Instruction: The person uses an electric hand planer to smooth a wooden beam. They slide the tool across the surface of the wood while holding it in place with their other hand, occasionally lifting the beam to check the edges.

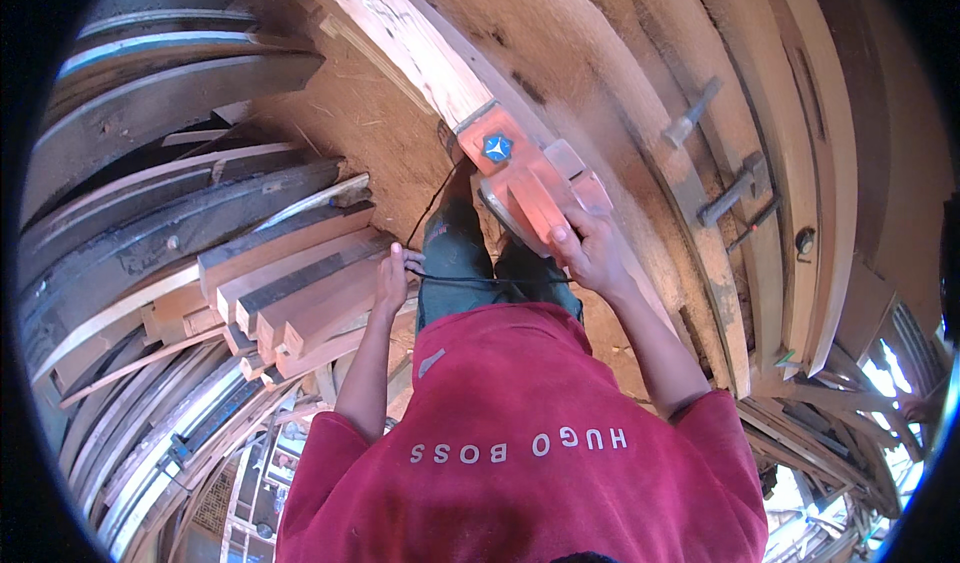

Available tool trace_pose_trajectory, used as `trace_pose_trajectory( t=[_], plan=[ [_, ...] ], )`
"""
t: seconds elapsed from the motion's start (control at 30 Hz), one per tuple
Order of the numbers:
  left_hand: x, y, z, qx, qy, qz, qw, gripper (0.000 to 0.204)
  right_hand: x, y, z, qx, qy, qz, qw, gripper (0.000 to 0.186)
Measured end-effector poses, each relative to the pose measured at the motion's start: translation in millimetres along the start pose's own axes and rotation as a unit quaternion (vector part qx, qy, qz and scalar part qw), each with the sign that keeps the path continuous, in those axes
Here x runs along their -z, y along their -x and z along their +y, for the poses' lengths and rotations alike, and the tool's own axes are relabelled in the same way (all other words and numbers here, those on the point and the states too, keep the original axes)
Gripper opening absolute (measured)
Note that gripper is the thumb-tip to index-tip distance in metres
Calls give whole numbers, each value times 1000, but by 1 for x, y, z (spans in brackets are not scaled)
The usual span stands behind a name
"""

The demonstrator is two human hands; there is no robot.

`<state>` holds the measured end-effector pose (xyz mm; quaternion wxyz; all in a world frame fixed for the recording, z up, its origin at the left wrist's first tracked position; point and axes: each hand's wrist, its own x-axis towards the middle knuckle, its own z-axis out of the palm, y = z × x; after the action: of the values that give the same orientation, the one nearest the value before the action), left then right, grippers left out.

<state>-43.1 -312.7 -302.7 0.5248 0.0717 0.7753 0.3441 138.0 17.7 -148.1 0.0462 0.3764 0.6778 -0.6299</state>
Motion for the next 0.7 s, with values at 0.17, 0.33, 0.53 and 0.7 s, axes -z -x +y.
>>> trace_pose_trajectory(
  t=[0.17, 0.33, 0.53, 0.7],
  plan=[
    [47, -32, 18, 42, 9, 9, 999, 88, -13, -84, -59, -16, 2, -11, 1000, 48],
    [73, -58, 40, 22, -47, -13, 999, 75, -32, -165, -115, 34, 26, 12, 999, 54],
    [29, -94, 175, -101, -44, -139, 984, 82, -46, -248, -157, 76, 46, 25, 996, 59],
    [-15, -146, 190, -202, -26, -12, 979, 96, -69, -313, -193, 169, 44, 81, 981, 60]
  ],
)
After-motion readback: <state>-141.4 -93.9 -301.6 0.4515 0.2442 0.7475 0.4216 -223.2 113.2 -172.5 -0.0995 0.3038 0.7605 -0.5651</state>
